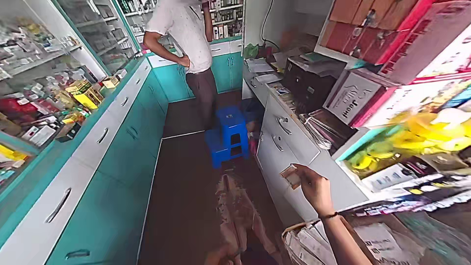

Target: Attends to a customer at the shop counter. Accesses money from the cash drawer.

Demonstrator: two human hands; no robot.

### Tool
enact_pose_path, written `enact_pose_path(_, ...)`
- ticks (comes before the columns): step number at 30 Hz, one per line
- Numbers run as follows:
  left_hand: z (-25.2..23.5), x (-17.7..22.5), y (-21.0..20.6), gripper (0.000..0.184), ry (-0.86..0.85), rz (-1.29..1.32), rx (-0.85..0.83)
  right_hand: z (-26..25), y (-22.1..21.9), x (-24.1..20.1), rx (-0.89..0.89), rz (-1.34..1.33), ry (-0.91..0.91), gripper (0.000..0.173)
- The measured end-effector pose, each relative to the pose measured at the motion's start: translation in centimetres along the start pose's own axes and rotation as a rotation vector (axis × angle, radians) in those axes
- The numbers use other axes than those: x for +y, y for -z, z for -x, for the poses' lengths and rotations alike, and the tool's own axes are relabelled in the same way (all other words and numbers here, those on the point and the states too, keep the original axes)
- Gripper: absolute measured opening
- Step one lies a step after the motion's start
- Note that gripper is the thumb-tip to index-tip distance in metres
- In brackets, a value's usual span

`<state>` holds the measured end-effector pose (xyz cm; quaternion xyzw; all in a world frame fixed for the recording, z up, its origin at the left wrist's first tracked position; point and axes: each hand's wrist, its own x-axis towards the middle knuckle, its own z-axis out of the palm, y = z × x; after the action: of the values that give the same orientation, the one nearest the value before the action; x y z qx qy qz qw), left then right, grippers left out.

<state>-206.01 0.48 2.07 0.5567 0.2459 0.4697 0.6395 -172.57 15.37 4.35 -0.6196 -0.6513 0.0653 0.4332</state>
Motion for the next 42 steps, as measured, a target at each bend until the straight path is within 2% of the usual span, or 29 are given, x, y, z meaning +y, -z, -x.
enact_pose_path(4,-10.0,-1.6,3.4,0.030,-0.090,-0.110,0.072,-11.3,-4.8,7.3,-0.077,-0.020,-0.203,0.029)
enact_pose_path(7,-17.8,-1.4,4.9,0.025,-0.021,-0.087,0.183,-19.1,-7.7,12.1,-0.219,0.038,-0.401,0.032)
enact_pose_path(9,-22.1,-0.6,5.6,0.022,0.020,-0.035,0.310,-23.1,-9.7,15.1,-0.352,0.112,-0.456,0.034)
enact_pose_path(12,-26.7,0.4,6.9,0.023,0.091,-0.052,0.450,-27.1,-12.4,18.9,-0.597,0.241,-0.583,0.042)
enact_pose_path(15,-28.9,0.6,8.6,0.020,0.109,-0.045,0.501,-27.6,-16.3,21.7,-0.611,0.289,-0.710,0.037)
enact_pose_path(17,-30.0,0.2,9.9,0.022,0.128,-0.052,0.505,-27.4,-17.8,21.0,-0.589,0.344,-0.763,0.042)
enact_pose_path(20,-32.3,-0.9,11.6,0.029,0.199,-0.044,0.460,-28.1,-17.7,17.8,-0.659,0.381,-0.830,0.047)
enact_pose_path(25,-37.2,-1.3,13.9,0.033,0.240,-0.070,0.256,-26.2,-20.3,13.9,-0.719,0.316,-0.778,0.046)
enact_pose_path(29,-41.8,-1.7,16.6,0.031,0.223,-0.155,0.171,-24.9,-20.8,6.8,-0.833,0.233,-0.702,0.041)
enact_pose_path(31,-43.9,-2.4,18.1,0.031,0.201,-0.204,0.144,-23.1,-19.9,3.4,-0.734,0.134,-0.563,0.039)
enact_pose_path(33,-46.0,-3.3,19.2,0.030,0.178,-0.291,0.171,-20.7,-19.0,2.0,-0.400,0.061,-0.338,0.031)
enact_pose_path(35,-48.3,-4.5,20.1,0.026,0.152,-0.425,0.207,-19.3,-17.8,2.5,-0.091,0.064,-0.254,0.027)
enact_pose_path(38,-52.8,-7.0,20.8,0.019,0.032,-0.662,0.212,-18.4,-15.6,4.6,0.108,0.071,-0.399,0.030)
enact_pose_path(40,-56.1,-8.7,20.6,0.014,-0.032,-0.779,0.212,-17.3,-15.3,5.8,0.139,0.113,-0.484,0.031)
enact_pose_path(42,-59.3,-9.9,20.4,0.015,0.014,-0.915,0.187,-16.1,-15.8,6.4,0.121,0.151,-0.547,0.032)
